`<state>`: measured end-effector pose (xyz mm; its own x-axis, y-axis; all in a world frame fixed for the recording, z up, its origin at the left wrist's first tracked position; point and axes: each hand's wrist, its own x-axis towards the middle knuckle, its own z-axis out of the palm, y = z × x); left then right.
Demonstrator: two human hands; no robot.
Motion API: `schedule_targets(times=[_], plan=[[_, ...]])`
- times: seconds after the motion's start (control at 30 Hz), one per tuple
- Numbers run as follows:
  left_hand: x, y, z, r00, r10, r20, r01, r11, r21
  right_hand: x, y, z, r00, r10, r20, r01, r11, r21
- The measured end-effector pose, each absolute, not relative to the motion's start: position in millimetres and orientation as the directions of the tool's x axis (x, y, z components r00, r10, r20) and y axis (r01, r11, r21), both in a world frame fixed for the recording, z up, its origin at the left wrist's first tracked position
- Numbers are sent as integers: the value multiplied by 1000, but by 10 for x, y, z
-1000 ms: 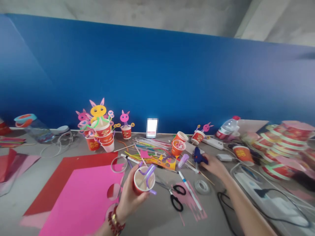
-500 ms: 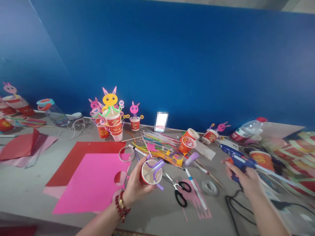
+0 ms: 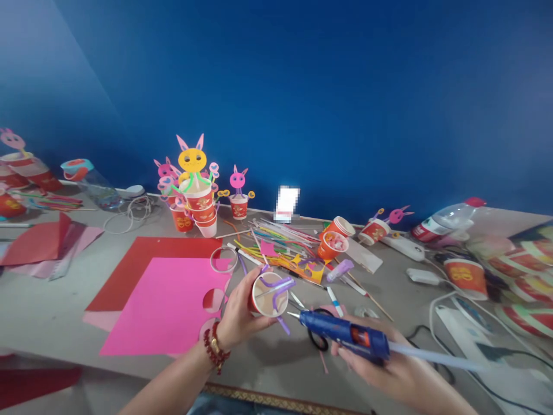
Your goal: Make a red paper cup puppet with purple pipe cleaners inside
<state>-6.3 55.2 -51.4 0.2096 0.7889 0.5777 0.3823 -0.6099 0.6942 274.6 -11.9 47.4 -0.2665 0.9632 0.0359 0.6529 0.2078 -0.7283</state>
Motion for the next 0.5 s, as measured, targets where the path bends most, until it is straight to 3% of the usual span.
schedule_targets(times=[0.17, 0.5], plan=[[-80, 549, -554, 217, 749, 626, 426, -650, 629, 2846, -55, 449, -404, 910, 98, 766, 395, -507], [-62, 535, -524, 230, 702, 674, 465, -688, 557, 2721, -28, 528, -534, 826, 180, 771, 563, -298]])
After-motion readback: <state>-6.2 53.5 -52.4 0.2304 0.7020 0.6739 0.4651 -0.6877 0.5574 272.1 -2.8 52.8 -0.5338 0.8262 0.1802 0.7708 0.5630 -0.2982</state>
